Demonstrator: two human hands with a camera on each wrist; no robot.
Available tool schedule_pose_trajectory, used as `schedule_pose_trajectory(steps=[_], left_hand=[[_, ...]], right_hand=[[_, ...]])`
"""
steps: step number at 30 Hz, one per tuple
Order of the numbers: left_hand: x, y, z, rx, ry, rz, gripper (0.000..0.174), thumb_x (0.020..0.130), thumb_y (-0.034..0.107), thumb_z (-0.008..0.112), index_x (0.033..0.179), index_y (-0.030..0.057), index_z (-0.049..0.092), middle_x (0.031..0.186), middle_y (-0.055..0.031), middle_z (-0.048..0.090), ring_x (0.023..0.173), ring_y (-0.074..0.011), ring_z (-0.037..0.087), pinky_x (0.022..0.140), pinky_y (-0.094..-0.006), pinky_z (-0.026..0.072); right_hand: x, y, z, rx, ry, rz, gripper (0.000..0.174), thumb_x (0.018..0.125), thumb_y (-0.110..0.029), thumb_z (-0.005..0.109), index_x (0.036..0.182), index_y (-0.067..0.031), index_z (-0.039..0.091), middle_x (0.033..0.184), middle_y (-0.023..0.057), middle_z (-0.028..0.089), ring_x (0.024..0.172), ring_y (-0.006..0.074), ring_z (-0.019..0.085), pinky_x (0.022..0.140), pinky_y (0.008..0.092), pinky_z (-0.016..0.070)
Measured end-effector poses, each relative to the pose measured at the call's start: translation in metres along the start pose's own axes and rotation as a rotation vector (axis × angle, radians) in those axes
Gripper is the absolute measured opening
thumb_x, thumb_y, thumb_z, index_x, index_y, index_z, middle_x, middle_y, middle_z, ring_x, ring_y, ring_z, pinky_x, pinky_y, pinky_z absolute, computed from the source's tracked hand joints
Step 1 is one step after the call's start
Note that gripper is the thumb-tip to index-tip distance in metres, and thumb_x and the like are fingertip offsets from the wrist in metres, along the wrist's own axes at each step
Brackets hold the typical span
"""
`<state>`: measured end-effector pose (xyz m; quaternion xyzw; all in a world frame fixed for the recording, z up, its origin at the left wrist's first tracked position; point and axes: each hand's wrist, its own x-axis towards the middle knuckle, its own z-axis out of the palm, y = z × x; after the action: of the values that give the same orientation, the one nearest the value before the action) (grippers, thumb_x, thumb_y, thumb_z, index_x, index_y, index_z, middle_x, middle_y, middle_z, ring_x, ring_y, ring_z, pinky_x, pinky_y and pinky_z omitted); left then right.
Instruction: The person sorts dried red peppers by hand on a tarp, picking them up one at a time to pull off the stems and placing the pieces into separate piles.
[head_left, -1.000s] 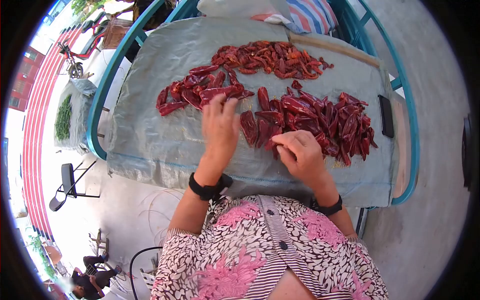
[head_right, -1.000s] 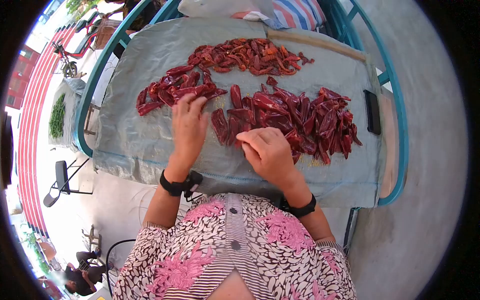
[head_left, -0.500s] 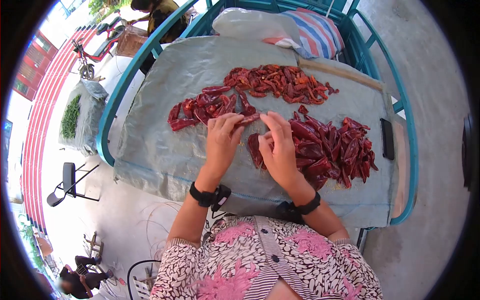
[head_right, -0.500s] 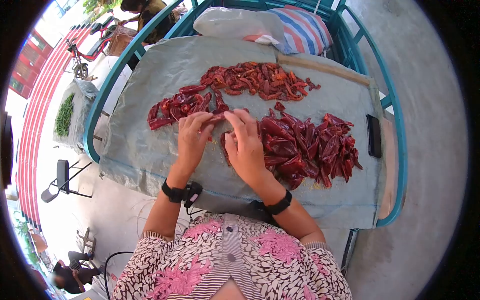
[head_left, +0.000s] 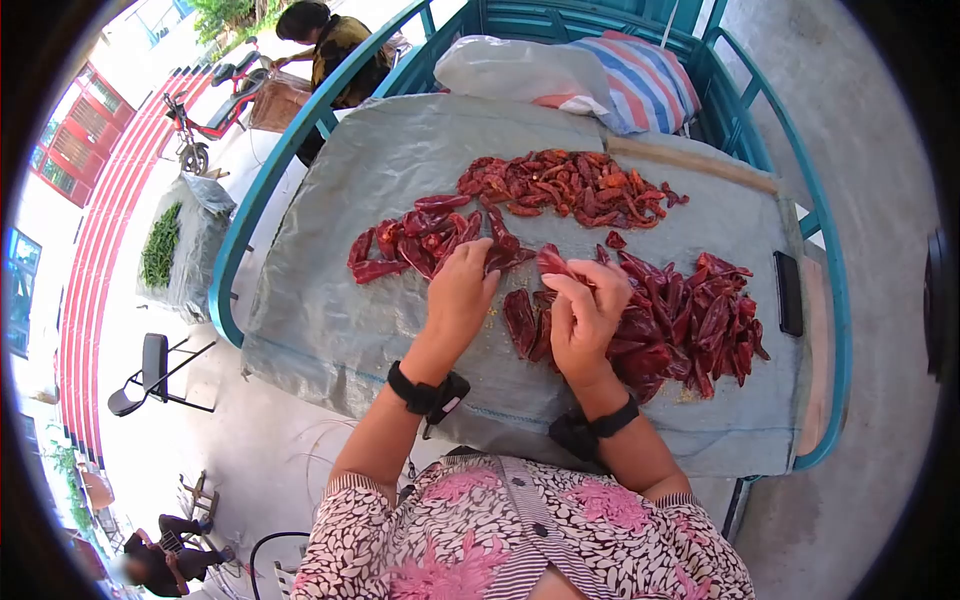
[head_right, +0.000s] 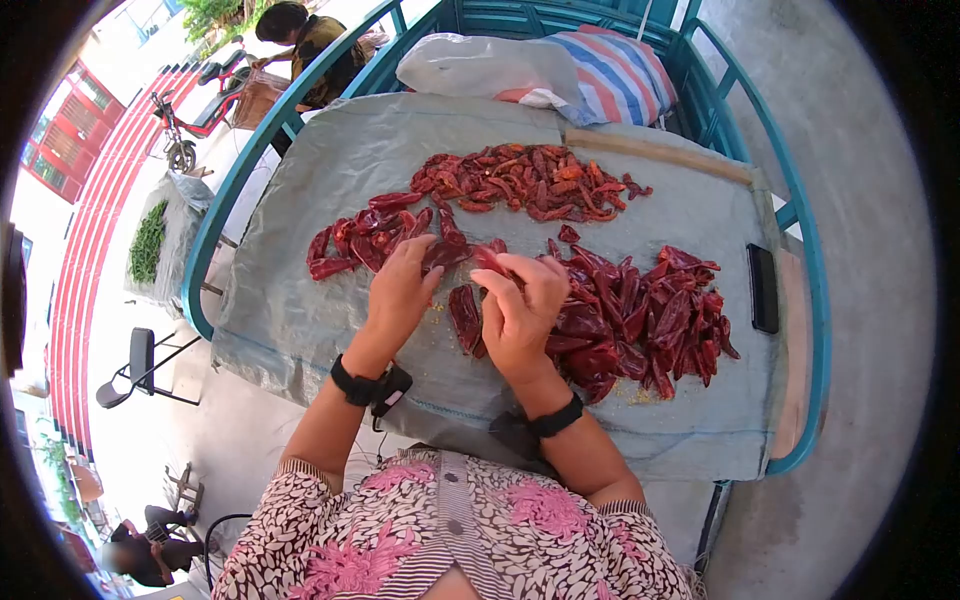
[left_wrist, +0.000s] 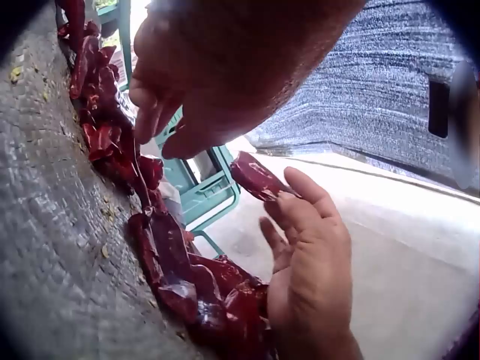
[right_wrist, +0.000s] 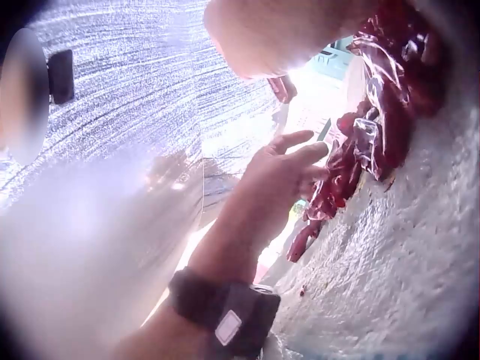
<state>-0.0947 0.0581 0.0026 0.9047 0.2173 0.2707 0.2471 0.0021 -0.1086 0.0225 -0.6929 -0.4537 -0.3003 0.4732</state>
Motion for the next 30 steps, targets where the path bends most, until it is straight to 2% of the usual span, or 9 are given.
schedule_pose_trajectory(steps=[5, 7, 12, 15, 17, 18, 22, 28, 30], left_hand=[[0.01, 0.002, 0.004, 0.226, -0.177, -0.009, 0.043, 0.088, 0.012, 0.072, 0.129, 0.0095, 0.062, 0.124, -0.0118, 0.066, 0.102, -0.0347, 0.069, 0.083, -0.045, 0.0553], [0.007, 0.005, -0.001, 0.128, -0.106, 0.013, 0.038, 0.088, 0.01, 0.072, 0.125, 0.0086, 0.064, 0.121, -0.011, 0.068, 0.099, -0.0328, 0.07, 0.083, -0.0422, 0.0559], [0.001, 0.027, -0.017, -0.247, -0.101, 0.029, 0.028, 0.092, 0.003, 0.069, 0.119, 0.0057, 0.068, 0.115, -0.0085, 0.072, 0.093, -0.0216, 0.071, 0.081, -0.0335, 0.0557], [0.003, 0.032, -0.018, -0.461, -0.17, 0.04, 0.026, 0.094, 0.002, 0.068, 0.12, 0.0037, 0.069, 0.116, -0.007, 0.072, 0.094, -0.0162, 0.07, 0.081, -0.0307, 0.0548], [0.007, 0.031, -0.017, -0.652, -0.221, -0.029, 0.026, 0.096, 0.004, 0.068, 0.122, 0.003, 0.069, 0.117, -0.0067, 0.072, 0.099, -0.0157, 0.069, 0.082, -0.031, 0.0544], [0.014, 0.033, -0.02, -0.508, -0.145, 0.066, 0.031, 0.093, 0.004, 0.068, 0.125, 0.004, 0.067, 0.119, -0.0081, 0.07, 0.105, -0.0231, 0.067, 0.089, -0.0371, 0.0532], [0.029, 0.008, 0.004, 0.171, -0.026, 0.241, 0.04, 0.086, 0.006, 0.068, 0.125, 0.0126, 0.07, 0.117, -0.0104, 0.067, 0.107, -0.0328, 0.058, 0.094, -0.0458, 0.0463], [0.04, -0.002, 0.02, 0.466, -0.165, 0.285, 0.032, 0.086, 0.016, 0.072, 0.118, 0.0182, 0.072, 0.11, -0.006, 0.068, 0.104, -0.0268, 0.059, 0.089, -0.0431, 0.0445], [0.04, 0.005, 0.015, 0.394, -0.013, 0.268, 0.025, 0.088, 0.015, 0.072, 0.113, 0.0165, 0.071, 0.103, -0.0064, 0.068, 0.1, -0.0271, 0.06, 0.086, -0.0427, 0.0442]], right_hand=[[-0.003, 0.007, 0.0, -0.053, 0.034, 0.014, 0.035, 0.08, 0.003, 0.068, 0.108, -0.0173, 0.075, 0.127, 0.0068, 0.062, 0.119, 0.0276, 0.057, 0.111, 0.0512, 0.0369], [-0.005, 0.008, 0.004, 0.002, -0.012, 0.017, 0.034, 0.081, 0.002, 0.067, 0.108, -0.0169, 0.075, 0.13, 0.0068, 0.061, 0.119, 0.0285, 0.056, 0.112, 0.0527, 0.0356], [0.003, -0.001, 0.009, -0.011, -0.13, 0.158, 0.055, 0.082, -0.002, 0.069, 0.135, -0.0164, 0.062, 0.127, 0.0081, 0.063, 0.125, 0.0315, 0.054, 0.115, 0.0558, 0.0323], [-0.008, 0.009, 0.01, -0.086, -0.288, 0.102, 0.053, 0.082, -0.003, 0.068, 0.133, -0.017, 0.064, 0.124, 0.0035, 0.063, 0.124, 0.029, 0.054, 0.116, 0.0569, 0.0298], [-0.011, 0.009, 0.008, -0.112, -0.222, 0.125, 0.045, 0.084, -0.004, 0.066, 0.126, -0.0186, 0.069, 0.122, 0.0, 0.063, 0.121, 0.026, 0.054, 0.117, 0.0575, 0.0279], [-0.008, 0.007, 0.004, -0.142, -0.181, 0.124, 0.043, 0.084, -0.004, 0.066, 0.124, -0.0191, 0.07, 0.121, -0.0002, 0.063, 0.12, 0.0257, 0.054, 0.117, 0.0575, 0.0275], [-0.005, 0.001, -0.002, -0.233, -0.011, 0.133, 0.036, 0.087, -0.005, 0.063, 0.118, -0.0198, 0.073, 0.131, 0.0021, 0.062, 0.125, 0.0258, 0.053, 0.12, 0.0558, 0.0206], [-0.008, 0.005, 0.002, -0.156, 0.033, 0.037, 0.039, 0.087, -0.003, 0.064, 0.122, -0.0178, 0.07, 0.137, 0.0056, 0.06, 0.129, 0.0283, 0.052, 0.121, 0.0524, 0.0207], [-0.008, 0.008, 0.004, -0.12, 0.018, 0.037, 0.041, 0.087, -0.003, 0.065, 0.125, -0.017, 0.069, 0.137, 0.0059, 0.06, 0.129, 0.0286, 0.052, 0.121, 0.0526, 0.0225]])
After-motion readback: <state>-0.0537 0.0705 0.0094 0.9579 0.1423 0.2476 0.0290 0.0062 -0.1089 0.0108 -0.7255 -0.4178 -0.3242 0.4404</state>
